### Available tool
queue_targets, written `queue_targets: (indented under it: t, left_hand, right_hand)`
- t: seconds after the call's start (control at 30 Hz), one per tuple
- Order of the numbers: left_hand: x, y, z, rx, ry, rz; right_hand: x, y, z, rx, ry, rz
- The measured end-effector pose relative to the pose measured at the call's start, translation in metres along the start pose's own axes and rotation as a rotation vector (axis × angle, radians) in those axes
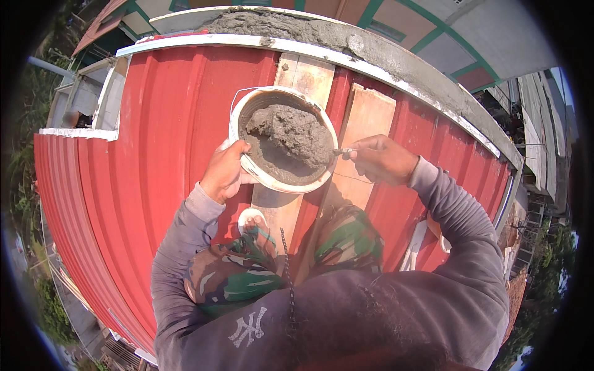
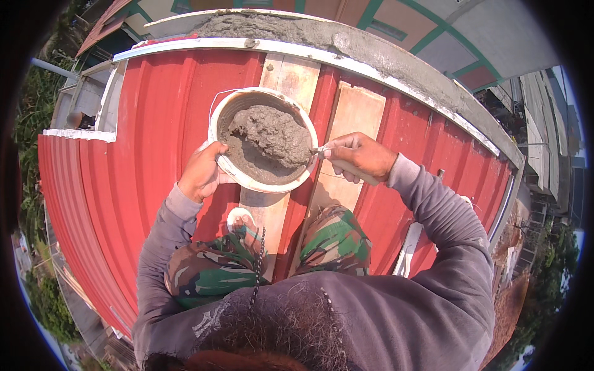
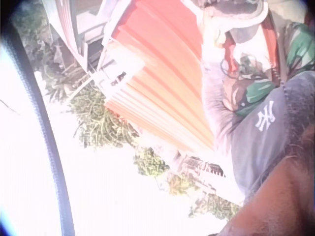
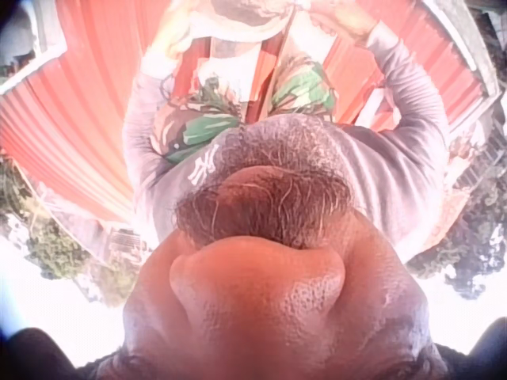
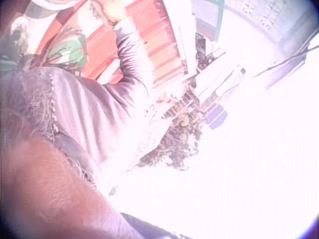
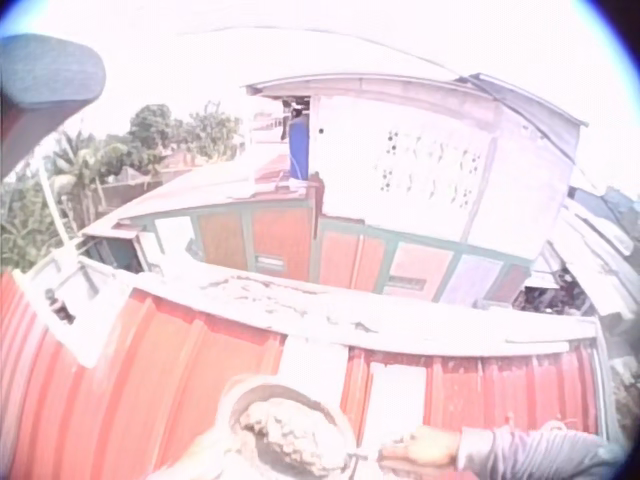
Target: The person applies cement to the edge of a roof using a trowel, taking cement from a bucket and smoothing it along a metal trim.
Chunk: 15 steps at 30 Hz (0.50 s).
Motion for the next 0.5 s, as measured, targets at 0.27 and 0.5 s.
queue_targets:
  t: [0.27, 0.5]
  left_hand:
    - [-0.005, -0.004, 0.004, -0.086, -0.039, -0.018]
    - [-0.012, 0.001, 0.01, -0.093, -0.005, 0.011]
  right_hand:
    - [0.033, -0.101, -0.081, -0.098, 0.02, -0.132]
    - [0.166, -0.203, -0.148, -0.705, 0.48, -0.427]
Point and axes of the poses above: each hand's wrist, its own x-axis towards the middle knuckle, its own z-axis out of the palm, y = z × x, the point moved 5 cm from there along x, towards the middle knuckle, and after that the axes turned 2 degrees about x, right-handed, at the moved point
